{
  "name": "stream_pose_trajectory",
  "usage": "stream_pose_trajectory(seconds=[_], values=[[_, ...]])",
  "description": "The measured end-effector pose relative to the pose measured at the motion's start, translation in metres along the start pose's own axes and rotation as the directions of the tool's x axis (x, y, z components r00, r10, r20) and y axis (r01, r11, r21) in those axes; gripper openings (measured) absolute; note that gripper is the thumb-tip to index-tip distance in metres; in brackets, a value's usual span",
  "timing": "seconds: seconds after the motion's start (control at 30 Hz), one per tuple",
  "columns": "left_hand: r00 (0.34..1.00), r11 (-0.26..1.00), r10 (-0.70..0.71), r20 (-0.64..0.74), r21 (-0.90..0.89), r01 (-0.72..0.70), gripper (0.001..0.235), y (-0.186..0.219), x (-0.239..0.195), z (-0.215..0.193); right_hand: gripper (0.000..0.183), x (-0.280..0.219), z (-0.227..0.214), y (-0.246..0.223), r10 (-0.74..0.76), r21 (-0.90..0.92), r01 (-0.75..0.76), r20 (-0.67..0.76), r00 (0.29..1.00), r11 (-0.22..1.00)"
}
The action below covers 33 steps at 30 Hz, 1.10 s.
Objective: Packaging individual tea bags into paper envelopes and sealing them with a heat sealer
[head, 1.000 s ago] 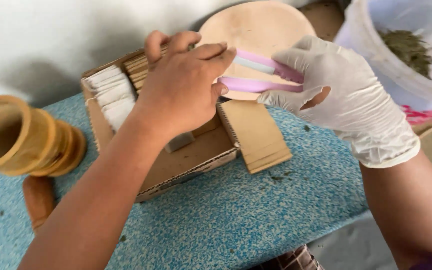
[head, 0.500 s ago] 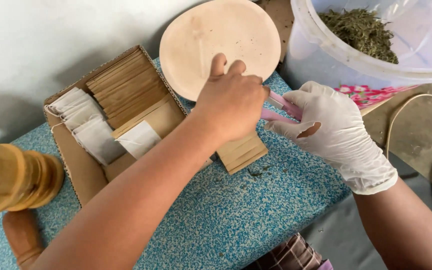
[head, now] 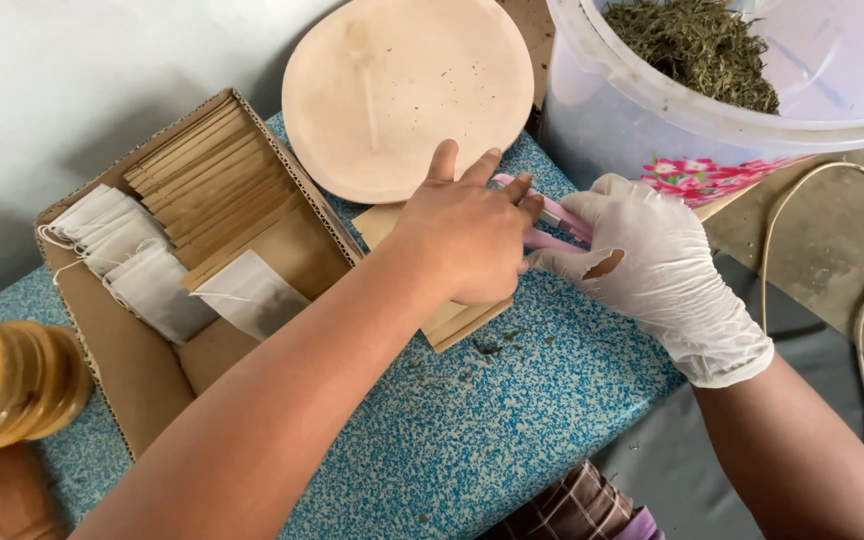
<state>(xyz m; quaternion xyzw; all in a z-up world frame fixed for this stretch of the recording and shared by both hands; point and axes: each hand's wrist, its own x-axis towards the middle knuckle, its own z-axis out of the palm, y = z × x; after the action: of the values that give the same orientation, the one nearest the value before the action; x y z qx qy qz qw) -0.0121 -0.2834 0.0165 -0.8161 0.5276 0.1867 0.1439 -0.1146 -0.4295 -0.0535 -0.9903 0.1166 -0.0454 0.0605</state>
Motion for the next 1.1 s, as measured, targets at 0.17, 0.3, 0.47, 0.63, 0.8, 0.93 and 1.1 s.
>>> stream_pose_trajectory(seconds=[0.17,0.3,0.47,0.63,0.8,0.93,1.1], values=[[1.0,1.0,0.001,0.012,0.004,-0.001,0.065,-0.003,0.002,0.004,0.054,0.0,0.0,-0.006,0.052,0.012,-0.052,0.058,0.997,0.999],[1.0,1.0,0.012,0.004,0.017,-0.012,0.064,-0.007,0.003,0.006,0.061,-0.004,0.004,-0.006,-0.005,-0.055,0.001,-0.084,0.996,0.998],[0.998,1.0,-0.024,-0.055,0.001,0.024,0.04,-0.018,-0.014,0.001,0.052,-0.001,-0.007,-0.016,-0.197,-0.05,0.192,-0.329,0.923,0.98],[0.978,0.984,-0.149,-0.146,0.078,0.161,0.026,-0.042,-0.027,0.007,0.049,0.009,-0.018,-0.039,-0.352,-0.1,0.342,-0.401,0.846,0.934],[0.964,0.976,-0.22,-0.147,-0.028,0.218,0.036,-0.059,-0.045,0.003,0.048,0.021,-0.005,-0.071,-0.355,-0.183,0.337,-0.081,0.931,0.924],[0.969,0.986,-0.165,-0.187,-0.023,0.163,0.038,-0.064,-0.065,0.007,0.064,0.026,-0.002,-0.089,-0.301,-0.1,0.302,0.023,0.953,0.948],[0.959,0.985,-0.171,-0.224,-0.047,0.164,0.038,-0.065,-0.082,0.012,0.073,0.029,0.006,-0.104,-0.304,-0.227,0.311,0.066,0.95,0.923]])
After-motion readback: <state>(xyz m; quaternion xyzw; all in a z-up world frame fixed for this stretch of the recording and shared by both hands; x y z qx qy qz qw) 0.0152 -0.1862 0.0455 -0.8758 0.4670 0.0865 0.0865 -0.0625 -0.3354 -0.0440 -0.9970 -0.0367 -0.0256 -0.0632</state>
